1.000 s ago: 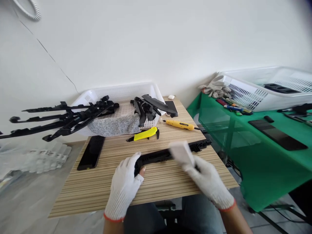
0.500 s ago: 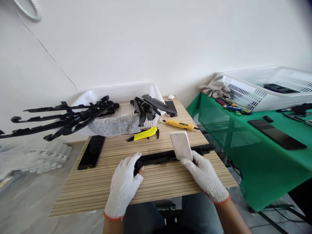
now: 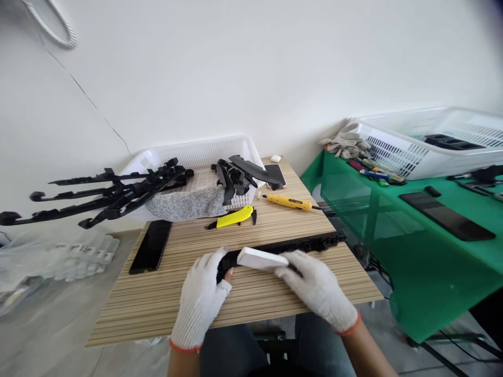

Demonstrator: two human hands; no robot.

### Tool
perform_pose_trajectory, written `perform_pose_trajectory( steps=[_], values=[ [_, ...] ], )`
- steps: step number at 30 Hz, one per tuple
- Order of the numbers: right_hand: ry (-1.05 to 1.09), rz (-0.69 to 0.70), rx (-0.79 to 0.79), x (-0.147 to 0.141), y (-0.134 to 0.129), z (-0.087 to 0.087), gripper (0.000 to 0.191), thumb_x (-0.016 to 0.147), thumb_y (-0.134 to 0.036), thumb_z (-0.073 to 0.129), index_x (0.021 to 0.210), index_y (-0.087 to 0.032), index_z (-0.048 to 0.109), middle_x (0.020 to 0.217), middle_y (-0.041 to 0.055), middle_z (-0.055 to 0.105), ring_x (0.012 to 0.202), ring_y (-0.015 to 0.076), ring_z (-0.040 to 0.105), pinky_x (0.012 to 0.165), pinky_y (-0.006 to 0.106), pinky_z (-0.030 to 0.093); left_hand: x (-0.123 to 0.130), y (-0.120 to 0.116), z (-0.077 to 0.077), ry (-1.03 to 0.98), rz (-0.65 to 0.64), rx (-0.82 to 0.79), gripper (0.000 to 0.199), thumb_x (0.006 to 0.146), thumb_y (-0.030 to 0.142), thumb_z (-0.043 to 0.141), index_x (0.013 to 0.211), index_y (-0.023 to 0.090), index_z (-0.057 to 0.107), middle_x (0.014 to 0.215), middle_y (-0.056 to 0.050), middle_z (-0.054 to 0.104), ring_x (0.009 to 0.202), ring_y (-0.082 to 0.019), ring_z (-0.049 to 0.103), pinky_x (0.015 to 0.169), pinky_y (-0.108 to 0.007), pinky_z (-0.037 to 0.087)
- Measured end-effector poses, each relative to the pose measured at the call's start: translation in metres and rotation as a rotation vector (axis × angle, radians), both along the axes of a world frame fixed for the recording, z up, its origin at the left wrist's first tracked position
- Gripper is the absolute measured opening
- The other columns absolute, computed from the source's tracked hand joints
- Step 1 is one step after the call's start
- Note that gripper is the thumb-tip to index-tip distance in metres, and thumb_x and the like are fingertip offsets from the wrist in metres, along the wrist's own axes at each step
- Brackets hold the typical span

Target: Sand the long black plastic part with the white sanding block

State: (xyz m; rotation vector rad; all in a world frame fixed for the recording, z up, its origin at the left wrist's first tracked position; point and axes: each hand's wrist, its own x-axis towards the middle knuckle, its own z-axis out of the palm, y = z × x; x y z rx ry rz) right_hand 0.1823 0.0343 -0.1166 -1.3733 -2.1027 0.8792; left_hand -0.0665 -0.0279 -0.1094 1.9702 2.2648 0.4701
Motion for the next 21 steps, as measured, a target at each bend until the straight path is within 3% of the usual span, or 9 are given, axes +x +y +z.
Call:
perform_pose_trajectory(
  steps=[2,3,6,7,11,12,14,17,21],
  values=[
    [0.118,-0.157,-0.011,0.0,-0.001,0.001,0.03,0.092,-0.042,0.046,0.098,-0.022,0.067,0.092,0.0043,0.069,0.085,0.0204,0.063,0.076,0.03,0.047,-0.001,0.0,-0.001,-0.004,-0.012,0.028,0.039,0.09,0.027,0.054,0.129,0.022,0.059,0.121,-0.009,0.068,0.11,-0.028,0.062,0.094,-0.044,0.049],
    [0.144,-0.146,-0.002,0.0,-0.002,0.002,0.03,0.092,-0.042,0.046,0.098,-0.022,0.067,0.091,0.0045,0.069,0.085,0.02,0.063,0.075,0.029,0.047,-0.002,0.0,-0.001,-0.004,-0.015,0.03,0.039,0.09,0.027,0.054,0.129,0.022,0.059,0.121,-0.009,0.068,0.11,-0.028,0.062,0.094,-0.043,0.049],
    [0.034,0.106,0.036,-0.002,-0.005,0.003,0.024,0.089,-0.039,0.052,0.096,-0.024,0.07,0.09,0.0036,0.067,0.083,0.0189,0.062,0.075,0.029,0.045,-0.003,0.0,-0.002,0.003,-0.011,0.001,0.043,0.088,0.023,0.056,0.131,0.023,0.057,0.121,-0.009,0.068,0.109,-0.027,0.063,0.092,-0.043,0.05],
    [0.009,0.126,0.034,-0.002,-0.006,0.002,0.022,0.089,-0.039,0.054,0.096,-0.025,0.07,0.091,0.0031,0.067,0.083,0.0188,0.062,0.075,0.028,0.044,-0.003,0.0,-0.002,0.005,-0.007,-0.001,0.044,0.087,0.023,0.056,0.131,0.023,0.057,0.121,-0.009,0.068,0.109,-0.027,0.063,0.091,-0.043,0.051],
    [0.285,-0.303,-0.007,0.003,-0.005,-0.003,0.034,0.095,-0.046,0.042,0.095,-0.02,0.063,0.08,0.0022,0.064,0.07,0.0173,0.058,0.062,0.027,0.043,-0.003,0.001,-0.002,0.007,-0.014,0.037,0.041,0.09,0.027,0.055,0.13,0.022,0.058,0.12,-0.01,0.068,0.109,-0.027,0.063,0.092,-0.043,0.051],
    [0.346,-0.333,-0.011,0.004,-0.005,-0.004,0.036,0.096,-0.047,0.039,0.094,-0.019,0.061,0.077,0.0018,0.063,0.066,0.0165,0.056,0.059,0.026,0.042,-0.002,0.001,-0.001,0.007,-0.017,0.038,0.041,0.09,0.027,0.055,0.13,0.022,0.058,0.119,-0.01,0.069,0.108,-0.028,0.063,0.092,-0.043,0.051],
    [0.286,-0.159,0.012,0.004,-0.007,-0.003,0.033,0.095,-0.046,0.041,0.089,-0.02,0.061,0.074,0.0011,0.061,0.065,0.0156,0.054,0.059,0.026,0.041,-0.002,0.002,0.0,0.007,-0.012,0.02,0.043,0.088,0.025,0.056,0.131,0.022,0.057,0.12,-0.009,0.068,0.109,-0.028,0.063,0.093,-0.044,0.051],
    [-0.056,0.154,0.12,-0.002,-0.012,0.002,0.024,0.094,-0.04,0.05,0.083,-0.021,0.062,0.08,0.0019,0.063,0.074,0.0164,0.058,0.067,0.026,0.04,-0.003,0.001,-0.001,-0.018,0.019,0.01,0.052,0.081,0.018,0.058,0.133,0.022,0.056,0.125,-0.009,0.066,0.113,-0.028,0.062,0.096,-0.045,0.051],
    [-0.162,0.136,0.12,-0.008,-0.011,0.004,0.023,0.097,-0.035,0.045,0.088,-0.022,0.061,0.086,0.0018,0.066,0.079,0.0165,0.061,0.069,0.026,0.039,-0.008,-0.006,-0.006,-0.22,0.092,0.24,0.048,0.085,0.038,0.06,0.13,0.02,0.055,0.13,-0.011,0.063,0.117,-0.028,0.061,0.102,-0.047,0.049]
  ],
)
